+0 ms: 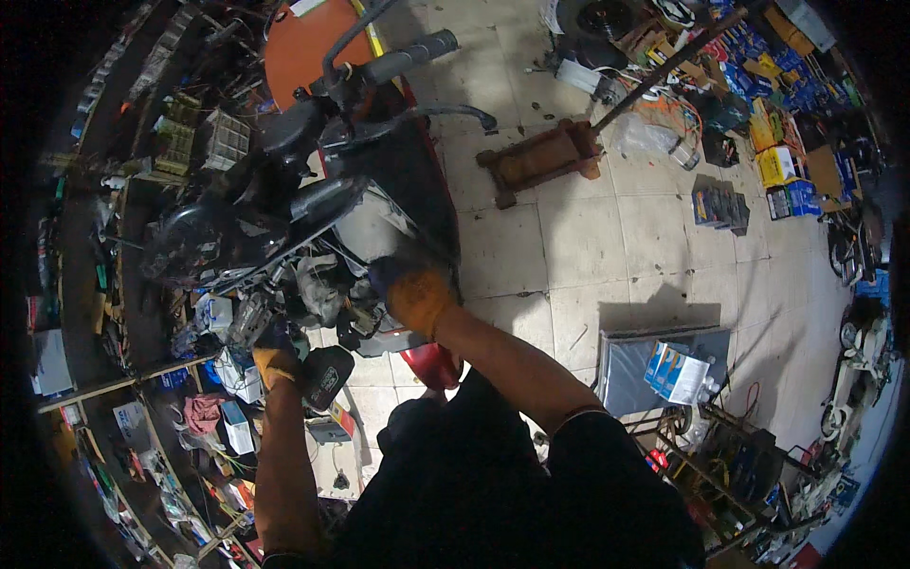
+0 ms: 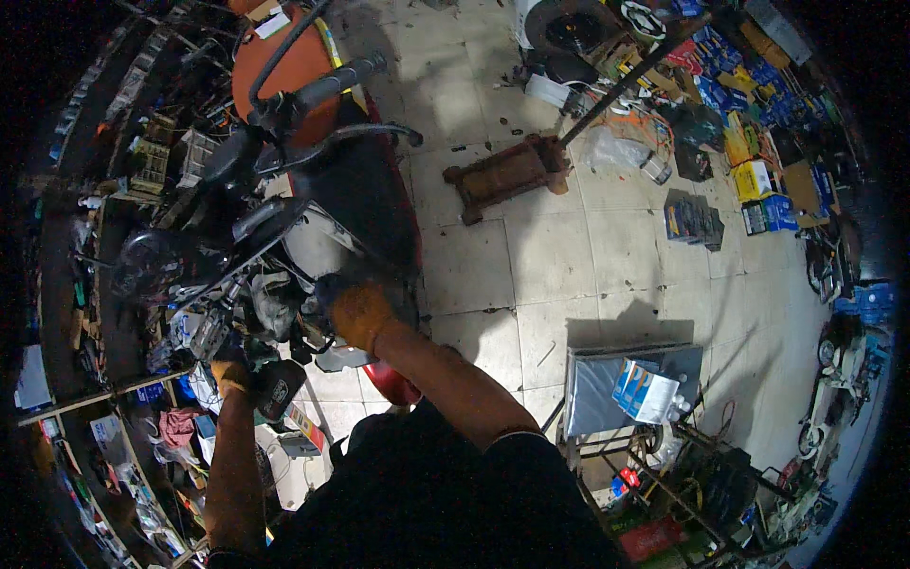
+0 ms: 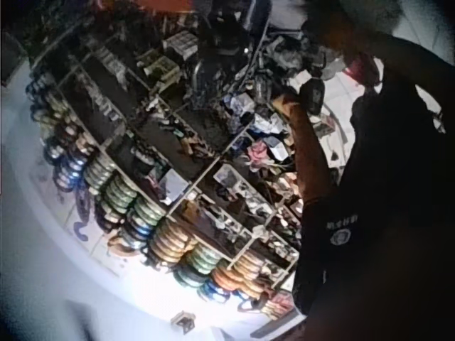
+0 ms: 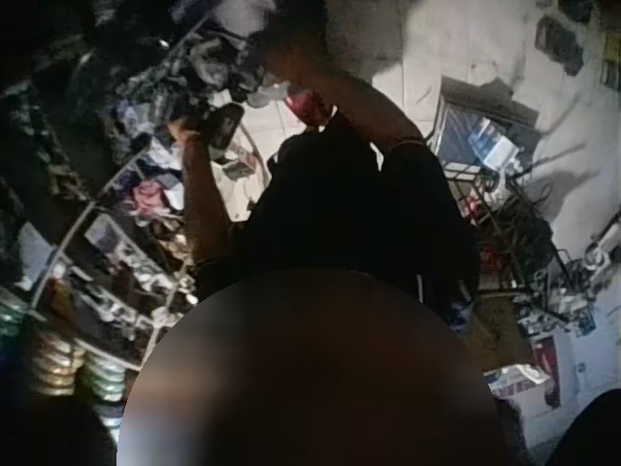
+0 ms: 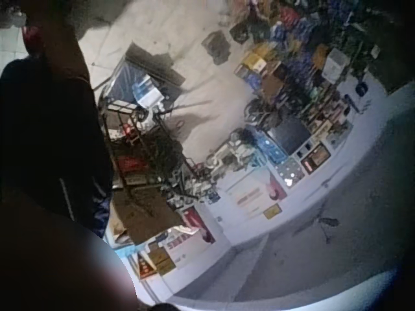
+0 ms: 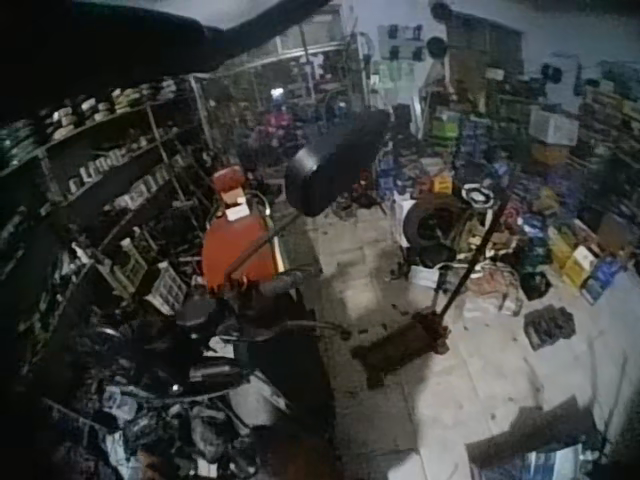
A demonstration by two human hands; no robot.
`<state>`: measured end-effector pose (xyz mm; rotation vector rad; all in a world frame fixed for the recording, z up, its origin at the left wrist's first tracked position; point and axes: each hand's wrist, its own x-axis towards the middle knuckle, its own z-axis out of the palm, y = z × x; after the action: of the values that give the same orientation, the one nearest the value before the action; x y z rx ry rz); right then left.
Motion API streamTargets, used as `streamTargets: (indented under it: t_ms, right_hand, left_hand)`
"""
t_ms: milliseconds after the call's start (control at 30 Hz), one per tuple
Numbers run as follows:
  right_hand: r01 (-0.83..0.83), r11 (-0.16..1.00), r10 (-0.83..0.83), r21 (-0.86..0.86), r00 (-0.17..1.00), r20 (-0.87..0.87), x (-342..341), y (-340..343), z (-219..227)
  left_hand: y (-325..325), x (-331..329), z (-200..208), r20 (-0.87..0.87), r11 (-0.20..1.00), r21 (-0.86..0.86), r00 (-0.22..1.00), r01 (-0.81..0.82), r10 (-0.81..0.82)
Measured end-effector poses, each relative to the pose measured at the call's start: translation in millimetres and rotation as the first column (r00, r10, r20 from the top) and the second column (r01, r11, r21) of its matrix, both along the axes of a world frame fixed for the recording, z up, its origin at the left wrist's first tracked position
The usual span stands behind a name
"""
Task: The person uses a cordless impact wrench to remove bolts from the rear section of a red scooter. They repeatedly position the tool, operate it, and adjust their grip while working on the scooter's undercarriage in a cluttered workshop.
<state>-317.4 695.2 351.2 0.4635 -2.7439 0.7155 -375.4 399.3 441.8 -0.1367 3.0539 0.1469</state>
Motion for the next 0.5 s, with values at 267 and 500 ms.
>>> streamTargets:
  t_ms: [267,500]
  right_hand:
    - [-0.034,0.997,0.036,-0.063,0.999,0.024,-8,7,20]
    - [-0.08,0.995,0.085,-0.06,0.992,0.096,-12,17,14]
  left_hand:
    - [-79,11,-72,-0.017,0.938,-0.343,0.998,0.045,-0.054]
    - [-8,14,-22,0.017,0.978,0.029,0.978,-0.207,0.206]
